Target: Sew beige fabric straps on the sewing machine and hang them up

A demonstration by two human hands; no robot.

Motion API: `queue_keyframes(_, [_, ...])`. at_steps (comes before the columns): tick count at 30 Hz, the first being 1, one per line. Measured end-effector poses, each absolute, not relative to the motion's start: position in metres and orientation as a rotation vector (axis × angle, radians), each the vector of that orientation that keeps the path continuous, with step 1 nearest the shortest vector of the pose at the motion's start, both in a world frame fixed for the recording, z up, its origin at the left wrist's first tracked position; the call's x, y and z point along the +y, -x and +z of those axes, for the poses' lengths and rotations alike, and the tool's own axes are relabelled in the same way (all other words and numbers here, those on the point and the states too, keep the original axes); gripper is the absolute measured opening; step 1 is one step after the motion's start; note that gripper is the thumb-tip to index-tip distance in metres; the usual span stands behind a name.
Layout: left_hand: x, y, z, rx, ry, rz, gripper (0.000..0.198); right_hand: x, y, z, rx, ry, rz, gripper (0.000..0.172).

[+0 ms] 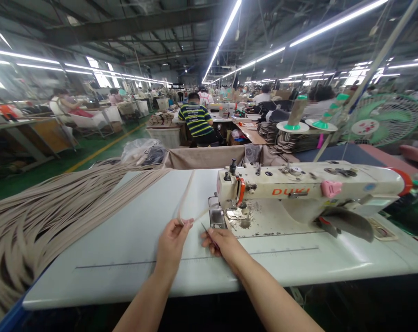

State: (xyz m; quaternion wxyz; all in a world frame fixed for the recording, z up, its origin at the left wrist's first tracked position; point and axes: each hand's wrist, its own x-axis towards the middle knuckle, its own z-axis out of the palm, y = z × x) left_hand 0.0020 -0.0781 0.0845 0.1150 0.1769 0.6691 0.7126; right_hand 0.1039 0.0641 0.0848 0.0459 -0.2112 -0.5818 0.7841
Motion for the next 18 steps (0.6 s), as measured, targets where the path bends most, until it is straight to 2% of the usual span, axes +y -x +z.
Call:
queue_keyframes(8, [-0.106,-0.018,0.083,1.989,-0.587,2.065,0.029,0.057,-0.088,0.093,-1.883,0.523,2.430,0.065])
queue_keyframes(12, [-0.116,-0.020,0.080,1.975,-0.602,2.054,0.027,0.058,-0.089,0.094,-2.011,0.484,2.298,0.056])
queue_keyframes(14, [-0.121,-0.018,0.079,1.985,-0.594,2.020,0.027,0.060,-0.095,0.096,-2.071,0.489,2.199,0.045])
queue_keyframes(16, [-0.127,-0.015,0.079,2.022,-0.579,1.959,0.029,0.062,-0.106,0.098,-2.189,0.513,1.947,0.027])
queue_keyframes(18, [-0.133,-0.011,0.079,2.039,-0.549,1.914,0.032,0.064,-0.120,0.100,-2.424,0.542,1.401,0.013])
